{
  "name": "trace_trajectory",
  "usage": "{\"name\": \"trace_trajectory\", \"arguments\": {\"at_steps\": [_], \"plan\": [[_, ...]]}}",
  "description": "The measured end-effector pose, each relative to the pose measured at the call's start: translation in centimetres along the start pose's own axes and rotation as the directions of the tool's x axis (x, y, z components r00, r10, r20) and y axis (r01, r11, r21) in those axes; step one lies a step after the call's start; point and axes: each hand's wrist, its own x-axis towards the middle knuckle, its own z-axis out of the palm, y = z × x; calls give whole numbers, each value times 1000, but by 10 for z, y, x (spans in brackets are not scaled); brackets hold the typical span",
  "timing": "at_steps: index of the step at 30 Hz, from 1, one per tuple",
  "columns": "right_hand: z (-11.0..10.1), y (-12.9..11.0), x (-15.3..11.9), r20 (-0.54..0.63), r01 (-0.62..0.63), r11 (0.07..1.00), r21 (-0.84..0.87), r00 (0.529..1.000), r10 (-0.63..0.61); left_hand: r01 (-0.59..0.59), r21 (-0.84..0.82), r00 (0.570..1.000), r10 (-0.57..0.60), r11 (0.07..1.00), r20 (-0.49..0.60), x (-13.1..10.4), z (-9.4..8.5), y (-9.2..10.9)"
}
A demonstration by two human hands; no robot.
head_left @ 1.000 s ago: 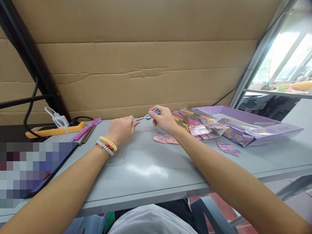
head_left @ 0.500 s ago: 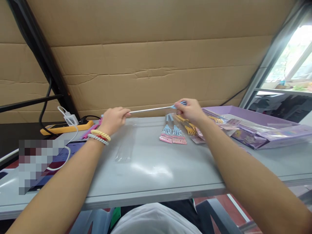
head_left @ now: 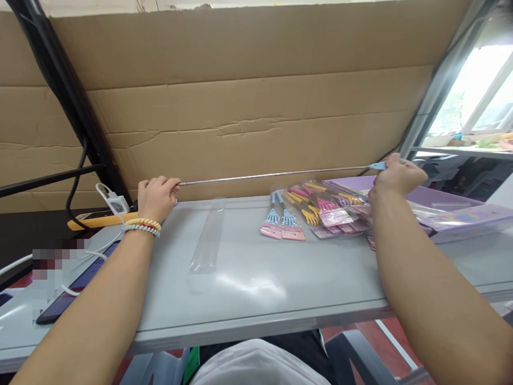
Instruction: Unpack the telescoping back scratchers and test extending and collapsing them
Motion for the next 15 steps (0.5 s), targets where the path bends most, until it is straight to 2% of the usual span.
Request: {"name": "trace_trajectory", "arguments": {"at_steps": [2,3,5,7,11,15], "plan": [[0,5,7,-110,65,997,51,992,-59,1,6,1000,-1,1000,-8,0,2,-3],[0,7,9,-124,69,995,65,990,-61,2,4,1000,-2,1000,-11,0,2,-3],[0,9,11,-47,15,997,78,999,-11,8,-10,1000,-8,1000,-8,0,3,-3],[-1,8,9,89,-36,994,100,996,27,27,-41,1000,-27,999,-7,-1,3,-5],[-5,2,-1,359,-128,981,144,931,68,85,-115,996,-88,990,-20,-3,4,-19],[-7,-1,-5,468,-232,970,75,867,171,129,-136,992,-130,982,1,-5,7,-29]]}}
